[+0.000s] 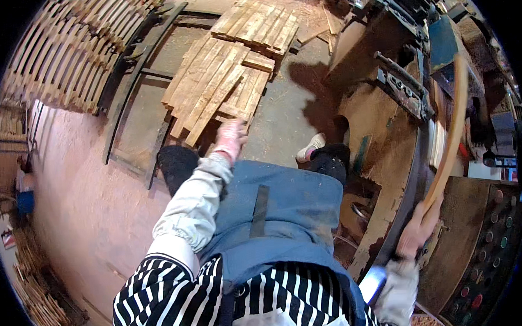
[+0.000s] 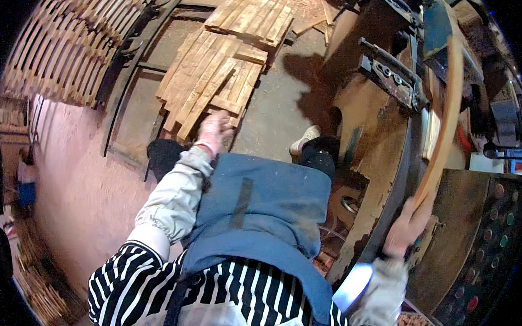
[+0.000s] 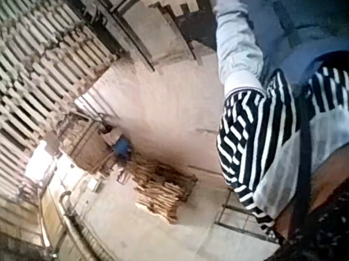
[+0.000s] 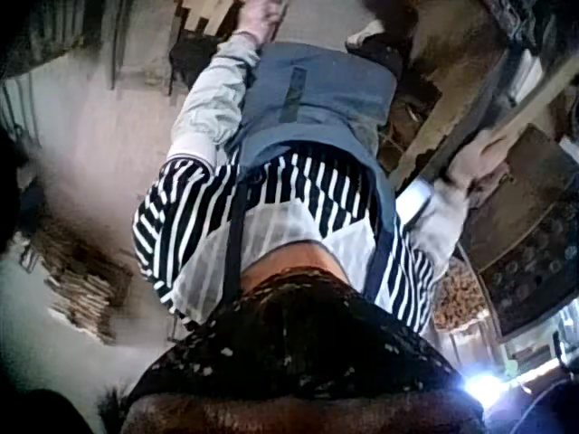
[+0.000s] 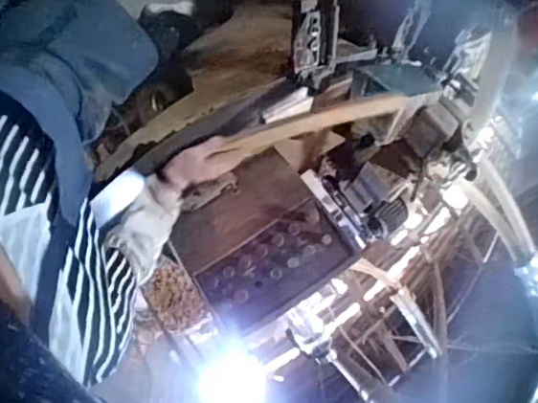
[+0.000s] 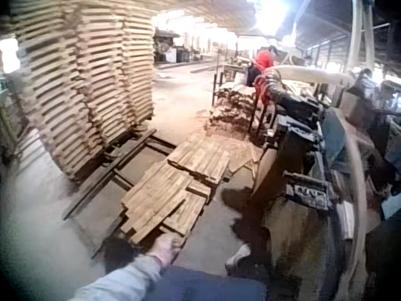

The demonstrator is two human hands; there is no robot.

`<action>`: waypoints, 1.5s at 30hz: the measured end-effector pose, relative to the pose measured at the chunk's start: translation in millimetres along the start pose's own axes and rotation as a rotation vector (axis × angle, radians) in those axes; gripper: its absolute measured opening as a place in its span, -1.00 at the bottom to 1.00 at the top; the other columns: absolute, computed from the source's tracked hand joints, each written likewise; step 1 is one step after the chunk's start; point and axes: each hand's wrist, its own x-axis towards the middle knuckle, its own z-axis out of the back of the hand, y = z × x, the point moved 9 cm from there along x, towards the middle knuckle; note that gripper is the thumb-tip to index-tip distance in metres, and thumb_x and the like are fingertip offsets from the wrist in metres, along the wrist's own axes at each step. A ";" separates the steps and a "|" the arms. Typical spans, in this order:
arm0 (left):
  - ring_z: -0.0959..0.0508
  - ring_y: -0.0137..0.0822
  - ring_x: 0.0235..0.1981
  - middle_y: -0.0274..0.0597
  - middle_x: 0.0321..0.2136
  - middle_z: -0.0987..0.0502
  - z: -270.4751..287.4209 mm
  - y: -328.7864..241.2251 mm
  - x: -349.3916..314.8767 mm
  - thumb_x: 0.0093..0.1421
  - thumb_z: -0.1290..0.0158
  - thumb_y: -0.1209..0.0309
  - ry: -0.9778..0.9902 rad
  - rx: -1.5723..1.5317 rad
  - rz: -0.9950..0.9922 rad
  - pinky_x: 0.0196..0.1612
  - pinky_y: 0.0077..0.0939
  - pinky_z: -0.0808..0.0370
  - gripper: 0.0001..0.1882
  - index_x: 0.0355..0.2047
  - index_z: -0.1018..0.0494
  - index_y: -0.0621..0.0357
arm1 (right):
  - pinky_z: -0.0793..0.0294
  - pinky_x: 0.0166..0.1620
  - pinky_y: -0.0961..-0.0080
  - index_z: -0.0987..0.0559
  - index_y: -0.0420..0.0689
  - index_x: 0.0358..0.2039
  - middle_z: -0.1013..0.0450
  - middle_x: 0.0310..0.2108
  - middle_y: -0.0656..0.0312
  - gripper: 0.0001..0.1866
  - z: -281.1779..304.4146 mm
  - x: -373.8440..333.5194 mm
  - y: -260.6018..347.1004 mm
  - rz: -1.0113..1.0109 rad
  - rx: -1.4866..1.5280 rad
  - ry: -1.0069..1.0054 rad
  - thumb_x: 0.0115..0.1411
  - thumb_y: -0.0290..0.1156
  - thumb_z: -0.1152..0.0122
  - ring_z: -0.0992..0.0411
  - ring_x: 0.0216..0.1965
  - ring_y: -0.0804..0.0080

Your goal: The person repeatedly picks up wooden planks from a pile, feeds them into a woodworking machine, and stacks the processed pieces onto a growing pile. The worker maintains a continuous cycle of handling and processing lumber throughout the clip.

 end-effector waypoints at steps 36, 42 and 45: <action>0.05 -0.03 0.48 0.18 0.44 0.03 148.9 -75.9 157.2 0.26 -0.17 0.16 -0.640 0.242 -0.262 0.48 -0.34 0.16 -0.04 0.44 0.12 0.36 | -0.17 0.34 0.09 -0.28 -0.31 0.31 -0.31 0.23 -0.25 -0.16 -704.4 -87.0 166.5 0.106 0.003 0.966 0.15 -0.04 -0.25 -0.26 0.26 -0.18; -0.19 0.12 0.37 0.27 0.35 -0.15 232.8 -247.5 328.3 0.28 -0.09 0.04 -0.789 1.528 -0.424 0.40 -0.18 -0.12 -0.11 0.42 0.02 0.25 | -0.41 0.10 0.14 -0.37 -0.10 0.25 -0.54 -0.09 -0.16 -0.25 -820.2 -88.3 216.8 -0.358 -0.017 1.062 0.10 0.02 -0.23 -0.51 -0.06 -0.13; -0.40 0.03 0.23 0.16 0.18 -0.43 274.6 -284.9 412.7 0.31 -0.04 -0.09 -0.488 1.319 -0.361 0.27 -0.26 -0.28 -0.24 0.28 -0.28 0.29 | -0.45 0.04 0.21 -0.50 -0.01 0.11 -0.58 -0.20 -0.06 -0.39 -854.5 -122.5 214.7 -0.477 0.263 1.083 0.07 -0.03 -0.25 -0.55 -0.14 -0.06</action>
